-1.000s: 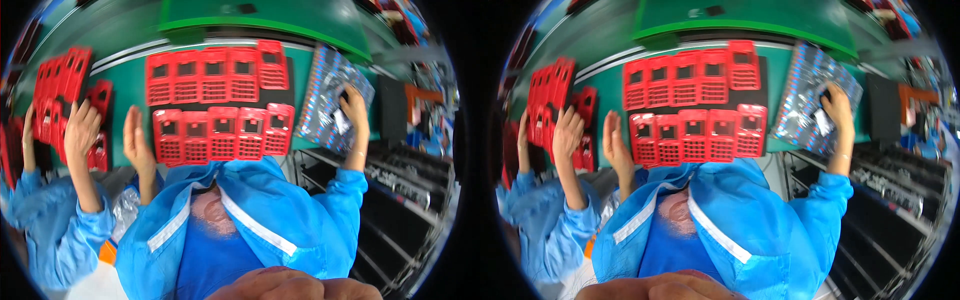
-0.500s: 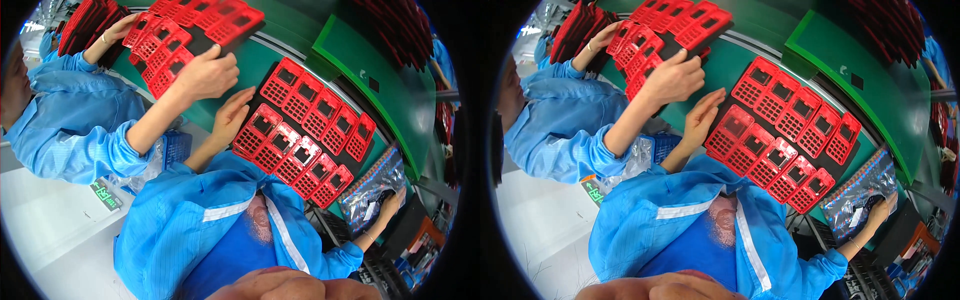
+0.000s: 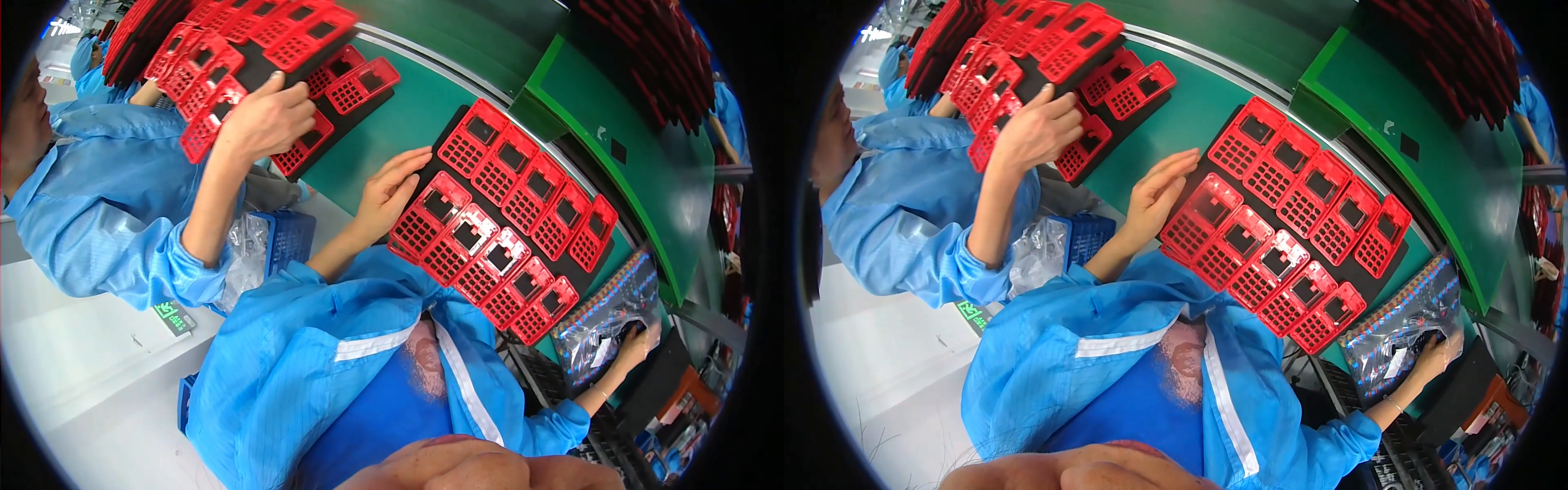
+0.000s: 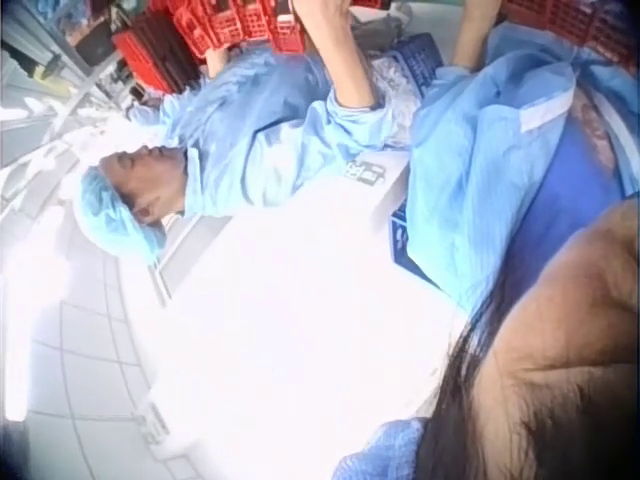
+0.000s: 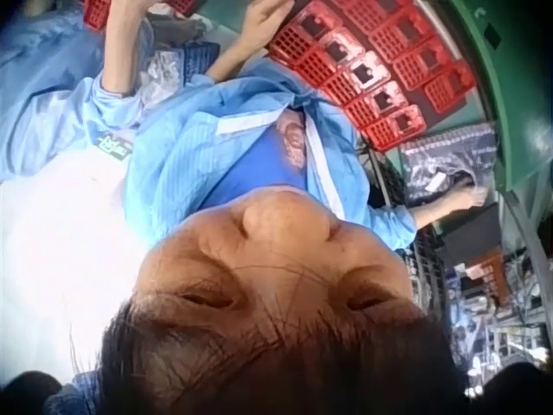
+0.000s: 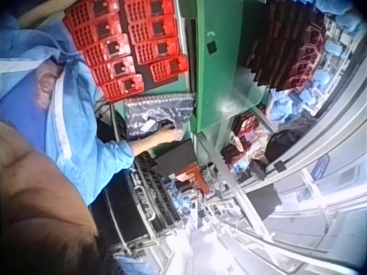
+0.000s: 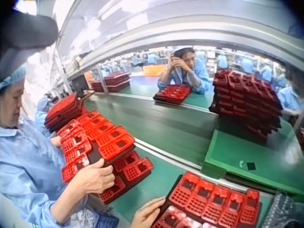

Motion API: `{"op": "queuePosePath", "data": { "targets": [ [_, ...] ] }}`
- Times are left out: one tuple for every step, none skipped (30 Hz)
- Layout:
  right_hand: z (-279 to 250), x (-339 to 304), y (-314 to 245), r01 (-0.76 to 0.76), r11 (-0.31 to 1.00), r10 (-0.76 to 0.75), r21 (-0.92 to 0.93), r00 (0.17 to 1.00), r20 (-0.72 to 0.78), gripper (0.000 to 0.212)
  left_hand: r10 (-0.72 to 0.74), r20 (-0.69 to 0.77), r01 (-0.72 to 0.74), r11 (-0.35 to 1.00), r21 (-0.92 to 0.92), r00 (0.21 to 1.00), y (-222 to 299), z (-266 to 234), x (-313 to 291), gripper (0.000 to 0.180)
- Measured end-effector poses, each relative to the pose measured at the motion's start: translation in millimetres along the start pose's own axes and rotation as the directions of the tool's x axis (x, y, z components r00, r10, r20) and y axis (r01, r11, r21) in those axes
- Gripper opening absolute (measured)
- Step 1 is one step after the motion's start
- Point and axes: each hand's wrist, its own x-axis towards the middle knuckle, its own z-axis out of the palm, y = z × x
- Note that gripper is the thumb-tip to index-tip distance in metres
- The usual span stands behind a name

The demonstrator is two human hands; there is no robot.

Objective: The person installs keypads into device casings arranged on a tray by hand, presses down on the casings to secure the components, and stacks the completed tray on an upper shelf.

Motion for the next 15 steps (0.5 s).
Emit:
{"op": "queuePosePath", "data": {
  "targets": [
    [-5.0, -2.1, -2.2, 0.006, 1.000, -0.005, 0.027, 1.000, -0.011, 0.064, -0.002, -0.018, 0.002, 1.000, 0.013, 1.000, 0.8, 0.6, -0.8, 0.038],
    [-10.5, -4.7, -7.2, 0.011, 0.998, -0.010, 0.058, 1.000, -0.021, 0.061, -0.048, -0.066, 0.044, 0.998, -0.048, 0.997, 4.6, 2.5, -0.9, 0.036],
    [-17.3, -8.3, -11.5, 0.013, 0.998, -0.012, 0.055, 1.000, -0.018, 0.061, -0.052, -0.066, 0.049, 0.998, -0.050, 0.996, 5.9, 3.1, -1.6, 0.036],
    [-28.9, -12.1, -17.4, 0.032, 0.995, -0.031, 0.093, 0.999, -0.016, 0.061, -0.056, -0.080, 0.053, 0.998, -0.045, 0.995, 7.0, 2.6, -2.5, 0.036],
    [-42.9, -16.8, -25.2, 0.049, 0.990, -0.048, 0.129, 0.999, -0.014, 0.060, -0.061, -0.093, 0.057, 0.998, -0.041, 0.994, 8.1, 2.0, -2.9, 0.036],
    [-62.2, -19.7, -38.7, 0.048, 0.991, -0.047, 0.125, 0.999, -0.008, 0.060, -0.061, -0.091, 0.064, 0.997, 0.030, 0.994, 12.5, 0.5, -2.7, 0.036],
    [-87.7, -21.2, -56.6, -0.099, 0.992, 0.094, 0.072, 0.993, 0.069, 0.059, -0.066, -0.085, 0.069, 0.997, 0.024, 0.994, 17.9, -1.4, -2.1, 0.036],
    [-114.8, -23.9, -71.9, -0.245, 0.969, 0.243, -0.001, 0.960, 0.137, 0.059, -0.043, -0.092, 0.049, 0.997, 0.063, 0.995, 24.5, -2.1, -1.6, 0.036],
    [-138.9, -27.4, -83.1, -0.260, 0.965, 0.261, -0.028, 0.955, 0.143, 0.059, -0.021, -0.089, 0.029, 0.995, 0.093, 0.996, 31.2, 0.2, -0.5, 0.036],
    [-160.4, -31.7, -93.4, -0.257, 0.966, 0.255, 0.018, 0.965, 0.065, 0.057, -0.023, -0.060, 0.026, 0.999, 0.043, 0.998, 42.2, 5.4, 1.4, 0.036],
    [-177.9, -38.8, -106.7, -0.255, 0.965, 0.256, 0.057, 0.967, -0.013, 0.055, -0.030, -0.018, 0.030, 0.999, 0.013, 0.999, 49.0, 12.9, 2.3, 0.036],
    [-193.3, -41.2, -123.8, -0.284, 0.903, 0.286, 0.322, 0.957, 0.041, 0.053, -0.038, 0.059, 0.042, 0.996, -0.074, 0.998, 56.0, 20.7, 1.8, 0.036],
    [-201.2, -44.3, -141.4, -0.306, 0.758, 0.311, 0.576, 0.946, 0.093, 0.051, -0.033, 0.137, 0.053, 0.988, -0.144, 0.990, 66.6, 31.9, -0.8, 0.036],
    [-228.2, -35.9, -176.2, -0.322, 0.675, 0.234, 0.663, 0.947, 0.222, 0.051, -0.067, 0.280, 0.128, 0.970, -0.207, 0.958, 70.7, 36.1, 0.0, 0.037],
    [-236.3, -31.2, -209.7, -0.347, 0.536, 0.130, 0.770, 0.935, 0.331, 0.051, -0.053, 0.402, 0.246, 0.861, -0.445, 0.914, 73.9, 50.3, -7.8, 0.044]
  ]
}}
